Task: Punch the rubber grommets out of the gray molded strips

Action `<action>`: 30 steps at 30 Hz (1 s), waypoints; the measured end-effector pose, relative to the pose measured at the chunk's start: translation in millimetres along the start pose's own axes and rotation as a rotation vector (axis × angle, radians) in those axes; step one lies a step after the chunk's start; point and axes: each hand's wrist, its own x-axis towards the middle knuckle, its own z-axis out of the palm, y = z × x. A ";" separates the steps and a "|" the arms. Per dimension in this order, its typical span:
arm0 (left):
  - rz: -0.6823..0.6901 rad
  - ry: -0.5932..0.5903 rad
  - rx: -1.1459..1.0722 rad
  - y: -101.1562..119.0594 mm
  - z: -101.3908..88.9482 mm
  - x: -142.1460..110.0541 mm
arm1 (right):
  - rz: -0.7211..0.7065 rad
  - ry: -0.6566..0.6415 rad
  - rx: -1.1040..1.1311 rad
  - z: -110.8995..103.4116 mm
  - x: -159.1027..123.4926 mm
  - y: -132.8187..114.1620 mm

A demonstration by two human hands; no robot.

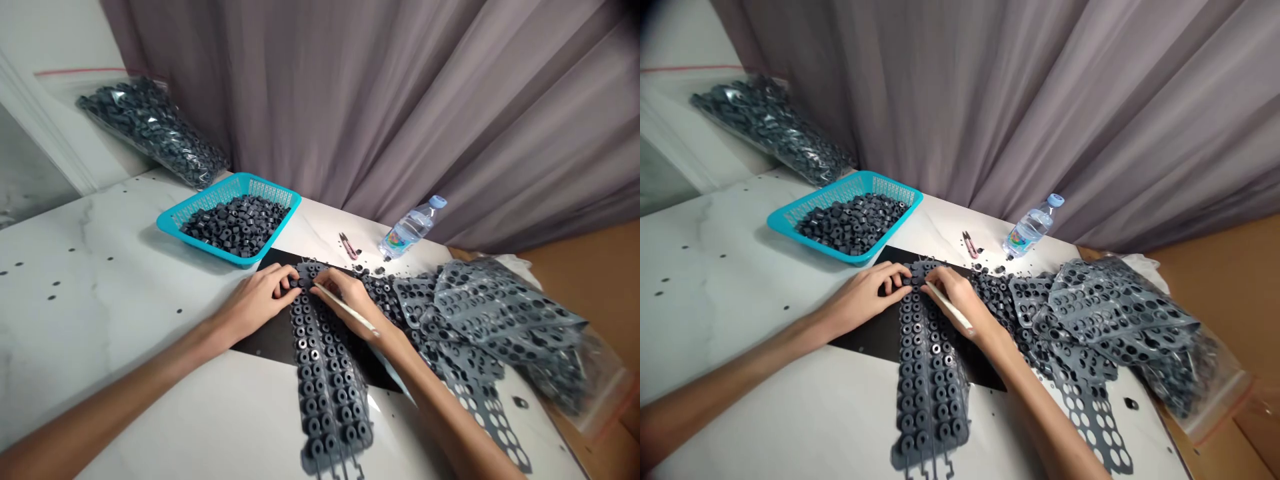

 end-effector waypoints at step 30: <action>0.017 -0.045 -0.081 -6.9 1.6 6.1 | -0.092 -0.022 -0.181 15.0 4.4 -4.6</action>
